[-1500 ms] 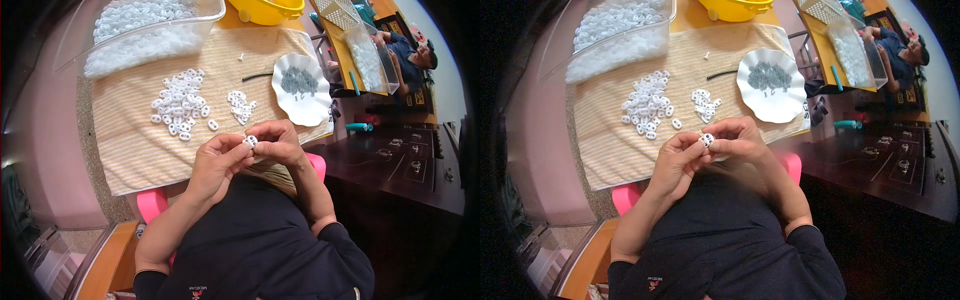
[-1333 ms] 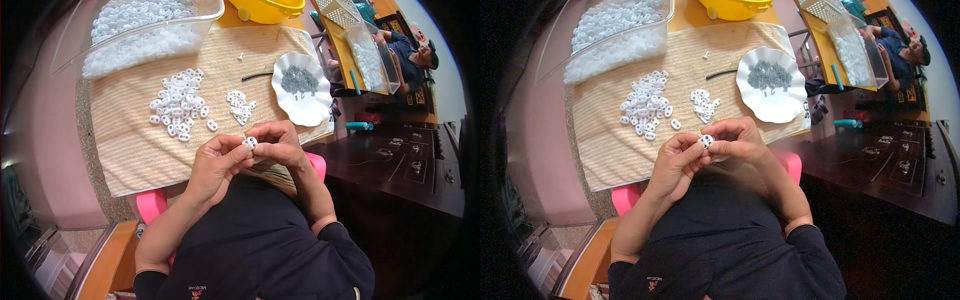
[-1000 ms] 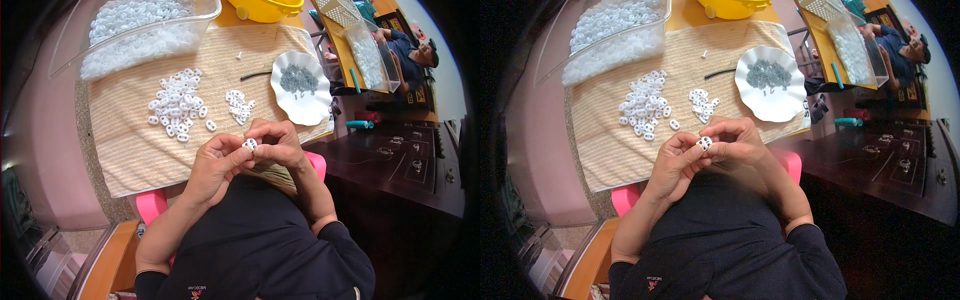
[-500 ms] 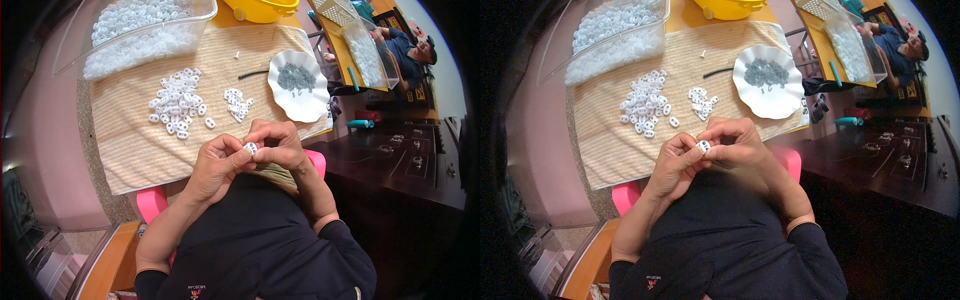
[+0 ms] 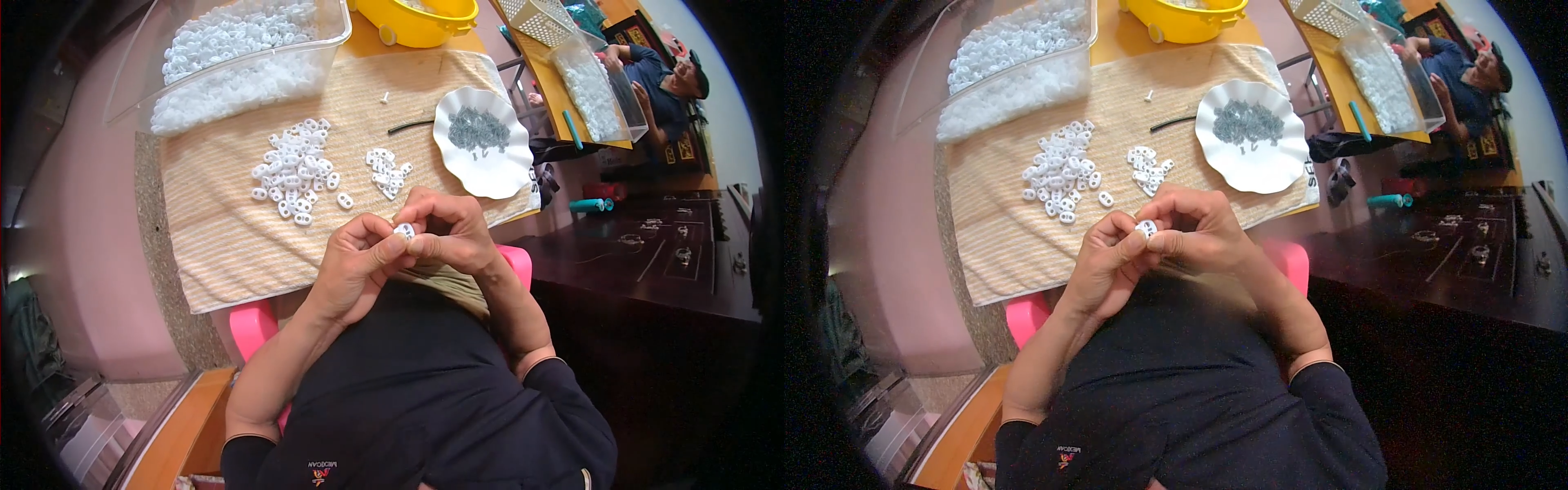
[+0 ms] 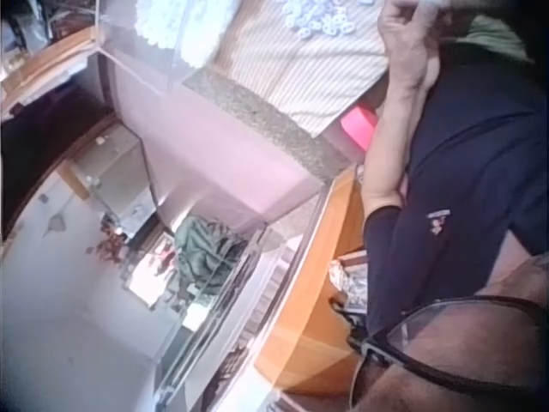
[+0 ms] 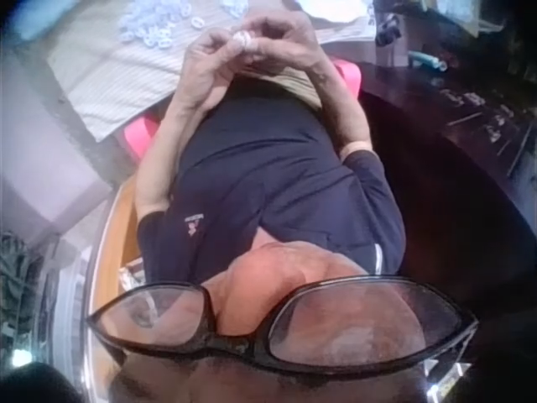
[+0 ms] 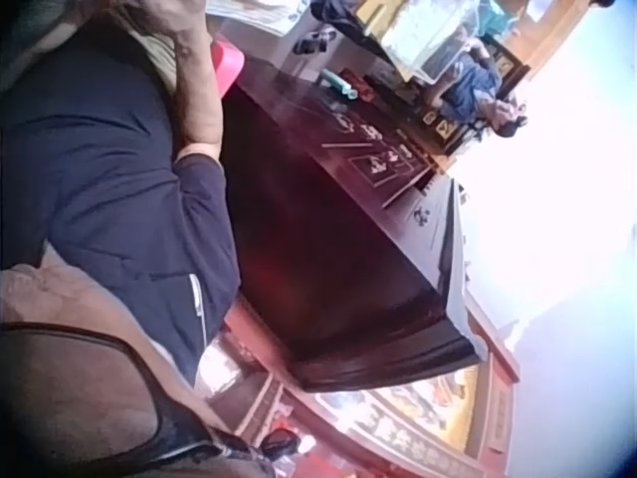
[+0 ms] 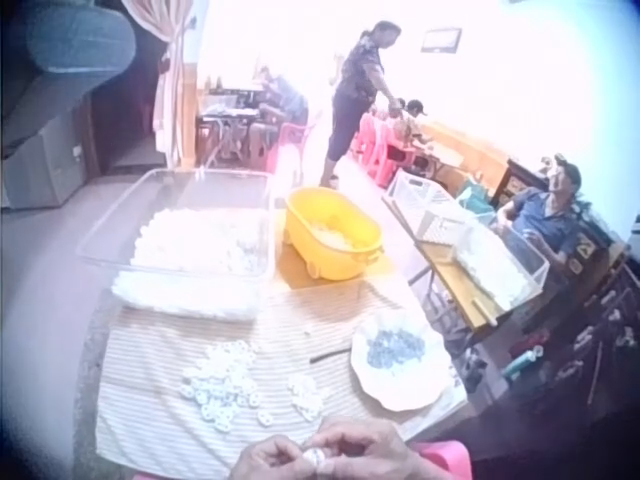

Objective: Assembling small hardware components by inserting metal pins into white plastic connectors.

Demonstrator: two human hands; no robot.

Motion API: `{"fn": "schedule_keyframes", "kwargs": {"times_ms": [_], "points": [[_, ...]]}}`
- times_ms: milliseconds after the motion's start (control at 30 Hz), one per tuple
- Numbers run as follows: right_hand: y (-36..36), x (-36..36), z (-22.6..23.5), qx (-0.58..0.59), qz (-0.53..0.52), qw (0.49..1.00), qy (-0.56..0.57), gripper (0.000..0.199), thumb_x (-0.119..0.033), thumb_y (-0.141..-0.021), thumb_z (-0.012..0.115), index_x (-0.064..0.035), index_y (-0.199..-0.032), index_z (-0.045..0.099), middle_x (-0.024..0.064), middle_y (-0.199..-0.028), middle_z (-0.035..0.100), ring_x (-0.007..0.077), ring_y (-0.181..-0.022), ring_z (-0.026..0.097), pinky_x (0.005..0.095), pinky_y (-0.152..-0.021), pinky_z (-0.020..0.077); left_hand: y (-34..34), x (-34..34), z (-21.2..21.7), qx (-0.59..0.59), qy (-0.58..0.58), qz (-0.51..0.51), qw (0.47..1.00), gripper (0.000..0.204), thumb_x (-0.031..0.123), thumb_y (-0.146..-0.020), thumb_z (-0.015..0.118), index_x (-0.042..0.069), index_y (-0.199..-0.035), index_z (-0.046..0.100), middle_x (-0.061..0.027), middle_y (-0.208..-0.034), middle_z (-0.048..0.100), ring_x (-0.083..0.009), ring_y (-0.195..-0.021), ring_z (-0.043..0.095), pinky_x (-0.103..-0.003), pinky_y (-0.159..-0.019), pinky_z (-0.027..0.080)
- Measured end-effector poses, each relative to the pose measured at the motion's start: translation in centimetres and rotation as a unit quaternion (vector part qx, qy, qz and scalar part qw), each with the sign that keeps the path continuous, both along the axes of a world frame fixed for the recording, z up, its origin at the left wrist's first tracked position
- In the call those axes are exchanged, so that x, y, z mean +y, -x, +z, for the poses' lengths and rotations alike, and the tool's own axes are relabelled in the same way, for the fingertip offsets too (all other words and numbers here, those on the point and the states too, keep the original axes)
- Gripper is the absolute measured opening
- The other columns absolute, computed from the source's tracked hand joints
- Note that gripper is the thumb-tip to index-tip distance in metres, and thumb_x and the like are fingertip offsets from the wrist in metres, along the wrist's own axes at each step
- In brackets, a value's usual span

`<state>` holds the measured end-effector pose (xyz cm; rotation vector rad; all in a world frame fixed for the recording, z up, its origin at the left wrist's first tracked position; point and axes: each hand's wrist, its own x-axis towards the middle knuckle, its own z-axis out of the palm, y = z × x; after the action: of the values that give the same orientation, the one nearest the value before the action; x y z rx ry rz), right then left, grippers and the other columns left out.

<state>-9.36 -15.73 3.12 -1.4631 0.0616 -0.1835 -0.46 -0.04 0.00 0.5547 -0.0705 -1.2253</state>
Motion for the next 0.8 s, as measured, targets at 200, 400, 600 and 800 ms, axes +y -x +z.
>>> {"fn": "schedule_keyframes", "kwargs": {"times_ms": [200, 400, 600, 800], "points": [[-0.4, 0.3, 0.5, 0.013, -0.005, 0.997, -0.081, 0.018, -0.008, -0.080, 0.073, 0.0011, -0.092, 0.063, 0.0056, -0.092, 0.051, 0.0117, -0.084, 0.048, 0.0225, -0.073, 0.0391, -0.2, 0.0, 0.4, 0.001, 0.000, -0.009, 1.000, 0.008, 0.007, -0.087, 0.066, 0.005, -0.090, 0.059, -0.0061, -0.085, 0.065, -0.0152, -0.077, 0.065, -0.025, -0.073, 0.055], [-0.1, 0.0, 0.9, 0.026, -0.022, 0.999, -0.028, 0.010, 0.002, -0.083, 0.066, 0.0028, -0.091, 0.060, 0.0106, -0.099, 0.055, 0.0150, -0.090, 0.054, 0.0255, -0.077, 0.0466, 0.0, 0.1, 1.1, 0.022, 0.007, 0.017, 1.000, 0.010, 0.007, -0.088, 0.065, 0.002, -0.096, 0.060, -0.0074, -0.092, 0.065, -0.0162, -0.080, 0.065, -0.027, -0.076, 0.055], [-2.0, -2.8, 3.0, 0.012, -0.174, 0.979, 0.106, 0.011, 0.003, -0.086, 0.063, 0.0037, -0.097, 0.062, 0.0053, -0.082, 0.064, 0.0113, -0.073, 0.064, 0.0230, -0.068, 0.0530, -0.1, 0.1, 1.3, 0.009, -0.013, 0.017, 1.000, 0.013, 0.007, -0.088, 0.065, 0.003, -0.099, 0.060, -0.0123, -0.111, 0.062, -0.0129, -0.087, 0.063, -0.028, -0.079, 0.054], [-6.8, -8.7, 6.1, -0.097, -0.309, 0.899, 0.295, 0.013, -0.005, -0.086, 0.066, 0.0036, -0.095, 0.066, 0.0032, -0.073, 0.065, 0.0073, -0.065, 0.061, 0.0193, -0.061, 0.0490, -0.1, 0.1, 1.1, -0.018, -0.022, 0.012, 1.000, 0.011, 0.004, -0.086, 0.065, 0.003, -0.097, 0.061, -0.0135, -0.115, 0.061, -0.0124, -0.087, 0.063, -0.028, -0.079, 0.054]]}}
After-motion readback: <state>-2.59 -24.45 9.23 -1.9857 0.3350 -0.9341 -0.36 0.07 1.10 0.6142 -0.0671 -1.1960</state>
